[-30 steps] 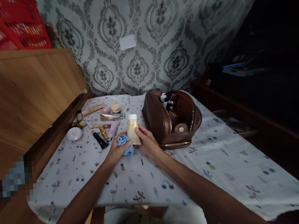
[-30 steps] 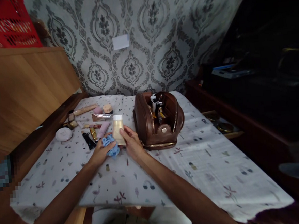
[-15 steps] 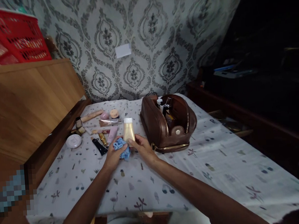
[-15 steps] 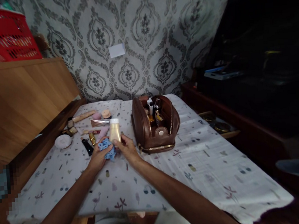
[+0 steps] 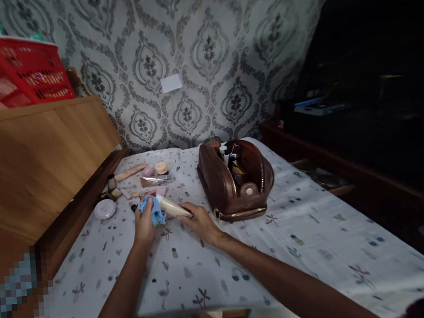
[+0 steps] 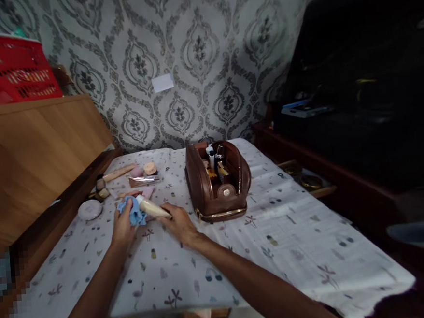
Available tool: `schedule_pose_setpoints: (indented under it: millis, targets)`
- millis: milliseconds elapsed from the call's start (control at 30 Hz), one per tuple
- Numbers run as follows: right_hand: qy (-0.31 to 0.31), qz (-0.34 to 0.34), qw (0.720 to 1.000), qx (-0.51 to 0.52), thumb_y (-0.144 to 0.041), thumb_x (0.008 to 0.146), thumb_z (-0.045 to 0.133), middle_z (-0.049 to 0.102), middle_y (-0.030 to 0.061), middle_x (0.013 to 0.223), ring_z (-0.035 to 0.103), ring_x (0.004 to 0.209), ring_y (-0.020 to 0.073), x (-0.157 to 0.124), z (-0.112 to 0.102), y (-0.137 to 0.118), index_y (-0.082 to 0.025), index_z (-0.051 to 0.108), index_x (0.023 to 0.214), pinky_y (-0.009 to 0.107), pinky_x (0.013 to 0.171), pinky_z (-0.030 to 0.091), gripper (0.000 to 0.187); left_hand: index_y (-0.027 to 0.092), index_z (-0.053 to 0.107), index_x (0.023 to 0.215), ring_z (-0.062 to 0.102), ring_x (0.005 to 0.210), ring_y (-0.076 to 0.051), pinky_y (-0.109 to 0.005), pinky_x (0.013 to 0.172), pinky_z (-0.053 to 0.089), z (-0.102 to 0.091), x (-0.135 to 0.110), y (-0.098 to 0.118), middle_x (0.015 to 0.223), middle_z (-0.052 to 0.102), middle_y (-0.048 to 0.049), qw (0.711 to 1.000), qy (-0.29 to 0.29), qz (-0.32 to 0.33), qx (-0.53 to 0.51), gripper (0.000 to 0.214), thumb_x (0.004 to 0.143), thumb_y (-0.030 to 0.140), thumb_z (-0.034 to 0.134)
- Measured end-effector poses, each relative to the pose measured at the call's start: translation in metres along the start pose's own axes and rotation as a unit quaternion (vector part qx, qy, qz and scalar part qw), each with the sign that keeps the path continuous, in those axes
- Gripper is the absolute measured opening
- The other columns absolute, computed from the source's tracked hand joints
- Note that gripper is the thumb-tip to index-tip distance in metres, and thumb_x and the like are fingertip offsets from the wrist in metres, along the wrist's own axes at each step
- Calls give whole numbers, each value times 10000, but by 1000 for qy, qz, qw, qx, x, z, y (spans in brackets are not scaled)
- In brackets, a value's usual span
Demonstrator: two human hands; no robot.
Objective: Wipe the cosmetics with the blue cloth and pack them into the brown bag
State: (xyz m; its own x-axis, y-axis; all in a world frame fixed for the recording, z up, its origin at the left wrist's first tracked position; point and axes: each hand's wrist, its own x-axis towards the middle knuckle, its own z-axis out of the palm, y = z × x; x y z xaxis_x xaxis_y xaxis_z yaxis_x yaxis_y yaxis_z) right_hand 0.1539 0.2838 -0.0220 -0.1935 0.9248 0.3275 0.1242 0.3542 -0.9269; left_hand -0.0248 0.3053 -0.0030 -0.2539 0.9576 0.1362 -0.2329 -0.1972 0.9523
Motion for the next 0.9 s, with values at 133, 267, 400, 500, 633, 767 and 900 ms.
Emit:
schedule_pose_setpoints:
  millis: [133,267,400,500,633,767,900]
  targets:
    - [48,-1,997,58,-333,753,739,667,-8,784,544,646,138,1,1,-7,-216,706,972,242,582,400,251,178,669,868,640,664,-121,-221,608,521,0,1,5,802,702,21,995,43,-34,-84,378,655,449,823]
    - [51,24,986,158,-439,764,746,576,-42,669,525,535,100,-2,0,-17,-207,619,896,201,456,381,295,183,677,845,623,639,-105,-187,577,516,4,-2,10,773,703,41,989,6,-27,-143,245,669,300,801]
    - [24,40,969,242,-514,767,736,602,-32,691,607,510,120,-11,-10,-33,-200,572,926,188,373,382,388,206,690,821,647,669,-132,-212,579,555,10,-5,18,783,716,46,989,-14,-41,-145,224,614,208,776]
    - [27,20,963,269,-500,793,723,602,-29,693,627,530,120,-21,-28,-49,-191,584,927,182,384,397,364,231,703,816,648,652,-149,-225,533,557,20,-7,26,771,713,42,991,-16,-41,-129,174,646,228,741]
    - [30,6,961,274,-485,815,714,626,-16,747,643,571,124,-37,-65,-68,-187,599,952,199,442,459,348,243,725,873,600,590,-139,-189,417,470,53,-11,34,790,709,12,992,-86,-37,-85,203,671,236,707]
    - [70,11,963,261,-476,832,707,671,2,779,654,599,137,-54,-110,-81,-194,602,992,231,508,502,341,248,722,967,620,633,-145,-200,458,491,101,-16,37,858,712,5,991,-131,16,-10,256,716,289,694]
    - [161,-6,966,201,-461,864,684,681,3,699,624,582,131,-66,-158,-94,-183,590,1050,243,550,502,348,238,708,1117,671,1016,-246,-372,876,574,133,-17,40,1091,718,-45,867,-295,281,286,303,833,212,602]
